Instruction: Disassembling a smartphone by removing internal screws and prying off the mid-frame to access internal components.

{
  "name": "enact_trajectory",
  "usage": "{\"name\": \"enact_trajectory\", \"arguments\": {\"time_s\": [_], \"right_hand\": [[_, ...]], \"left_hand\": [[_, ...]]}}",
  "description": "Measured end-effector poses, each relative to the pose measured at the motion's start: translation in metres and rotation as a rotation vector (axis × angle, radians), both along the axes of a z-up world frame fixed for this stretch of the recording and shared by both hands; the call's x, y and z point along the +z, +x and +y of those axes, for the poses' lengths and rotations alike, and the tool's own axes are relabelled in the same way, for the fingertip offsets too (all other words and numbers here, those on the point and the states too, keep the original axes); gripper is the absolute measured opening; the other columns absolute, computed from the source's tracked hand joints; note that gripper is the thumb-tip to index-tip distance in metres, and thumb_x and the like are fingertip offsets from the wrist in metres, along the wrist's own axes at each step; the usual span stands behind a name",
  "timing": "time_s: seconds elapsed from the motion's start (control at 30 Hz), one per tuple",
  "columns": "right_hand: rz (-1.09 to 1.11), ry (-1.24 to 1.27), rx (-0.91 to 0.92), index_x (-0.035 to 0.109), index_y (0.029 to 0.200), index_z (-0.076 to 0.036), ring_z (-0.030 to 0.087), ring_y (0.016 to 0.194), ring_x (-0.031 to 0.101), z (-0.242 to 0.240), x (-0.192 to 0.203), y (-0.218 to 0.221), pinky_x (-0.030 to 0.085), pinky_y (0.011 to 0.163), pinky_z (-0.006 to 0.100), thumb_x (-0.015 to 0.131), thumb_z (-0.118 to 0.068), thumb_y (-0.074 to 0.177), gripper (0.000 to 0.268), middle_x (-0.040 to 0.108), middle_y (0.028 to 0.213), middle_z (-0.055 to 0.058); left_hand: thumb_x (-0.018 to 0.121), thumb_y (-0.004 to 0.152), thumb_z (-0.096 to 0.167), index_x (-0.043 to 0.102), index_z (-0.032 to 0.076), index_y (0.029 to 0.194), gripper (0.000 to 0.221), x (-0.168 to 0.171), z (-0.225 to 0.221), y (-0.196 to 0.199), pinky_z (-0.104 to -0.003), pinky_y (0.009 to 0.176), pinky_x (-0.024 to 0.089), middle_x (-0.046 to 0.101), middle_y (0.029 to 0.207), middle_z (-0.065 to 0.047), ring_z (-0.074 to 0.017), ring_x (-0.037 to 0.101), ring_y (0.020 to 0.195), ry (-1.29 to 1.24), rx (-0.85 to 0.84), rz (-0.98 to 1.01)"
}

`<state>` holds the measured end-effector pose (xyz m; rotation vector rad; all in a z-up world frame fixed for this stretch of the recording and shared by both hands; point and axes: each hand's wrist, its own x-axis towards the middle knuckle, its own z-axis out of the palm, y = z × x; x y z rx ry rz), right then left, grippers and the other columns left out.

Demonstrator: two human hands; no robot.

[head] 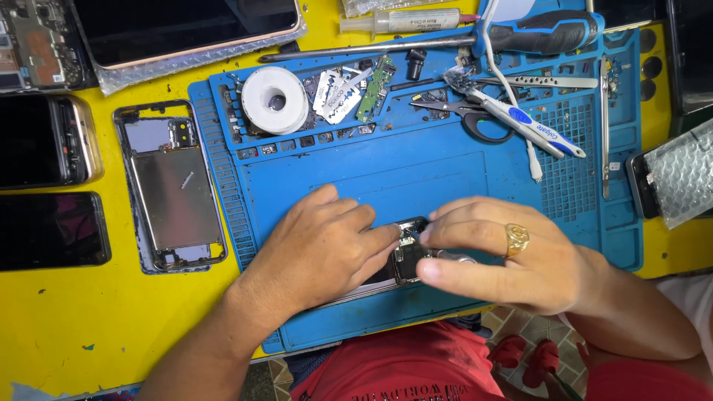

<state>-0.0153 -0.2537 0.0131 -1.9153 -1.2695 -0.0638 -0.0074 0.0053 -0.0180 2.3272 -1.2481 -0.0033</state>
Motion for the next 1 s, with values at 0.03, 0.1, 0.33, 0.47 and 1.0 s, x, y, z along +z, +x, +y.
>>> {"name": "enact_trajectory", "arguments": {"time_s": [0.03, 0.1, 0.33, 0.47, 1.0], "right_hand": [[-0.001, 0.001, 0.0, 0.057, 0.13, -0.003, 0.036, 0.1, 0.071, 0.001, 0.0003, -0.0004, 0.068, 0.097, 0.051, 0.063, 0.0, 0.102, 0.03, 0.064, 0.113, 0.02], [0.057, 0.051, -0.027, 0.057, 0.134, -0.008, 0.034, 0.106, 0.072, 0.0027, 0.0007, -0.0015, 0.069, 0.1, 0.047, 0.074, -0.011, 0.1, 0.038, 0.065, 0.117, 0.018], [-0.002, 0.034, -0.082, 0.064, 0.124, -0.007, 0.028, 0.094, 0.071, 0.0005, 0.0047, -0.0005, 0.059, 0.099, 0.053, 0.052, -0.009, 0.105, 0.023, 0.068, 0.104, 0.015], [0.122, 0.015, -0.025, 0.055, 0.137, -0.008, 0.034, 0.116, 0.069, -0.0016, -0.0014, -0.0026, 0.058, 0.112, 0.056, 0.055, -0.006, 0.106, 0.032, 0.065, 0.123, 0.016], [0.094, 0.08, 0.021, 0.056, 0.133, -0.003, 0.033, 0.107, 0.07, 0.0052, -0.0016, -0.001, 0.058, 0.104, 0.053, 0.04, -0.006, 0.108, 0.03, 0.065, 0.114, 0.017]], "left_hand": [[0.067, 0.102, 0.03, 0.073, 0.019, 0.095, 0.014, 0.0003, 0.0002, 0.0003, -0.041, 0.062, 0.04, 0.057, 0.067, -0.003, -0.0281, 0.057, 0.059, 0.001, 0.0, -0.001], [0.068, 0.101, 0.028, 0.074, 0.018, 0.092, 0.015, 0.0005, 0.0003, 0.0006, -0.04, 0.062, 0.04, 0.057, 0.067, -0.004, -0.0276, 0.058, 0.06, 0.003, -0.005, -0.001], [0.067, 0.101, 0.028, 0.075, 0.019, 0.095, 0.014, -0.0004, -0.0015, -0.0008, -0.042, 0.062, 0.04, 0.057, 0.067, -0.004, -0.0296, 0.058, 0.061, -0.015, 0.013, 0.008], [0.065, 0.102, 0.028, 0.072, 0.019, 0.089, 0.017, -0.0006, -0.0011, -0.0015, -0.042, 0.062, 0.04, 0.056, 0.066, -0.004, -0.0296, 0.058, 0.06, 0.009, 0.004, -0.005], [0.068, 0.093, 0.027, 0.072, 0.02, 0.098, 0.009, -0.0058, -0.0004, -0.0037, -0.043, 0.065, 0.04, 0.059, 0.072, -0.004, -0.0299, 0.06, 0.064, 0.032, -0.009, -0.036]]}}
